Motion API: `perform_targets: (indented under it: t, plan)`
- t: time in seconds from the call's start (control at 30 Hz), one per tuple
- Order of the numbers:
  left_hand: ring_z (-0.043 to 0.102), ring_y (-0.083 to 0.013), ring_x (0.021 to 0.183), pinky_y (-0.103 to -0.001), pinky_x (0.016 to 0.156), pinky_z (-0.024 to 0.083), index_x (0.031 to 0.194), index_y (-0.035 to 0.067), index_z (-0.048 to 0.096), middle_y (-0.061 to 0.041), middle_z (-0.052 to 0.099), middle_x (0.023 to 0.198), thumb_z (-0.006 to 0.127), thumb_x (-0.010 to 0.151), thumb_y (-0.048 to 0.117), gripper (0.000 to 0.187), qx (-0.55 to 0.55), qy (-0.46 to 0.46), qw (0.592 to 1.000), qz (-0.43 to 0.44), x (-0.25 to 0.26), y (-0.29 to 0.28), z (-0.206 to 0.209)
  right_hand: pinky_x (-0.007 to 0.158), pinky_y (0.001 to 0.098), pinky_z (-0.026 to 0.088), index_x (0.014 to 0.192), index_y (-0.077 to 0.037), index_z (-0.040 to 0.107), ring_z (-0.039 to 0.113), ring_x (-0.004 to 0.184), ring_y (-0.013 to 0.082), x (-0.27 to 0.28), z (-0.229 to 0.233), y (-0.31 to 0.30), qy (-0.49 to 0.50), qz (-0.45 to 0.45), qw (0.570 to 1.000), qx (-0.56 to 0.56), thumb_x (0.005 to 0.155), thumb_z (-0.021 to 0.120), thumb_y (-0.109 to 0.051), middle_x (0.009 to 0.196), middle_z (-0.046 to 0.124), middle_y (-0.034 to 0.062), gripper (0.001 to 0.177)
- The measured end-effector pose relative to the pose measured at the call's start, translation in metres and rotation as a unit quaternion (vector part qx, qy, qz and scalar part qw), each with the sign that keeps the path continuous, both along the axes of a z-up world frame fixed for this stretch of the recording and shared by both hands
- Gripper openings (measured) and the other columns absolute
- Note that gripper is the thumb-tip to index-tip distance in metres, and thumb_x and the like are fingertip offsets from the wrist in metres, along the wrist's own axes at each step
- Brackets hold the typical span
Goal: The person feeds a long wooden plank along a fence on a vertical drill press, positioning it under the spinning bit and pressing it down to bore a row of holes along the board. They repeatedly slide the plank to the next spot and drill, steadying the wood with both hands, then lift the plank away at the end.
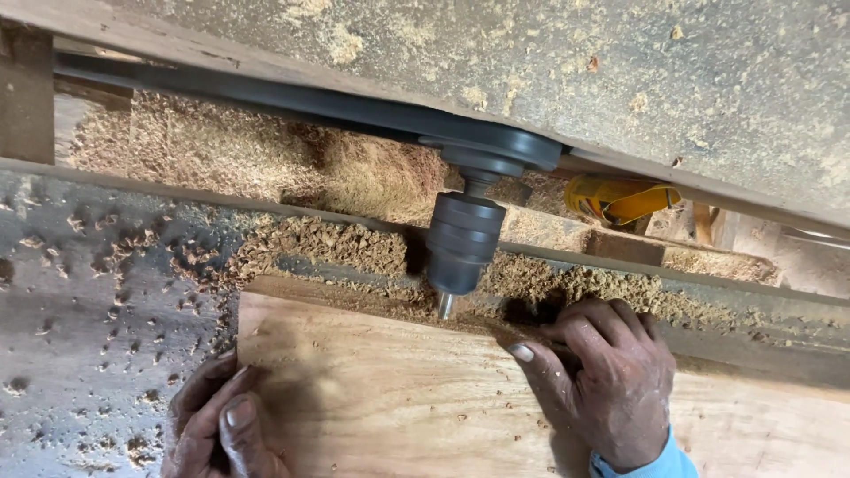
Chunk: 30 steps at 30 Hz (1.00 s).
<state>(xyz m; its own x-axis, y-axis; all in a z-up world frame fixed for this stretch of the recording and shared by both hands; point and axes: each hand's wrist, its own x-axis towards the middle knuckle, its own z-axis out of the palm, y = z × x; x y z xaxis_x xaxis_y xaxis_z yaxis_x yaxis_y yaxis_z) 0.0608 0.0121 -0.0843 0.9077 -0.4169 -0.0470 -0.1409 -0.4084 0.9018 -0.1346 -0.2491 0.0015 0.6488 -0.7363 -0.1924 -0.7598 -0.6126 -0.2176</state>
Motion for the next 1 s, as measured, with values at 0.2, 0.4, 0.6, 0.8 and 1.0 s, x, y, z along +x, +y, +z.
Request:
perform_targets:
  t: [0.2, 0.4, 0.6, 0.8, 1.0]
  plan:
    - [0.064, -0.022, 0.119, -0.031, 0.109, 0.048, 0.116, 0.001, 0.071, -0.02, 0.066, 0.127, 0.059, 0.114, 0.034, 0.034, 0.004, 0.021, 1.0, -0.003, -0.001, -0.001, -0.006, 0.072, 0.0429, 0.047, 0.076, -0.009, 0.069, 0.065, 0.082, 0.0291, 0.007, 0.005, -0.004, -0.029, -0.002, 1.0, -0.003, 0.079, 0.079, -0.047, 0.083, 0.068, 0.0067, 0.039]
    - [0.06, -0.0229, 0.122, -0.032, 0.115, 0.045, 0.114, 0.002, 0.071, -0.017, 0.067, 0.124, 0.062, 0.118, 0.034, 0.034, -0.027, -0.026, 0.999, 0.014, 0.003, -0.009, -0.01, 0.069, 0.0437, 0.047, 0.075, -0.01, 0.07, 0.065, 0.08, 0.0289, 0.009, 0.005, -0.006, -0.025, -0.009, 1.0, -0.006, 0.076, 0.08, -0.046, 0.082, 0.069, 0.006, 0.037]
    - [0.064, -0.0234, 0.123, -0.033, 0.114, 0.048, 0.113, 0.001, 0.071, -0.018, 0.066, 0.125, 0.061, 0.115, 0.035, 0.035, -0.002, -0.016, 1.0, -0.012, 0.002, -0.014, -0.003, 0.07, 0.0428, 0.048, 0.076, -0.01, 0.07, 0.066, 0.083, 0.0286, 0.011, 0.007, -0.008, -0.038, -0.01, 0.999, -0.004, 0.077, 0.08, -0.046, 0.084, 0.069, 0.005, 0.037]
    - [0.064, -0.0213, 0.119, -0.031, 0.112, 0.047, 0.115, 0.002, 0.071, -0.016, 0.067, 0.124, 0.056, 0.116, 0.033, 0.035, 0.031, -0.04, 0.998, -0.031, 0.01, -0.018, 0.001, 0.07, 0.0435, 0.046, 0.074, -0.011, 0.069, 0.065, 0.082, 0.0287, 0.009, 0.005, -0.01, -0.033, -0.013, 0.999, -0.009, 0.075, 0.08, -0.047, 0.083, 0.069, 0.0049, 0.037]
    - [0.062, -0.0242, 0.125, -0.034, 0.117, 0.045, 0.116, 0.002, 0.071, -0.016, 0.067, 0.124, 0.056, 0.115, 0.031, 0.033, 0.036, -0.052, 0.996, -0.066, 0.017, -0.01, -0.005, 0.072, 0.0447, 0.046, 0.075, -0.013, 0.071, 0.065, 0.081, 0.0279, 0.007, 0.003, -0.014, -0.036, -0.006, 0.999, -0.011, 0.076, 0.08, -0.047, 0.081, 0.069, 0.0038, 0.035]
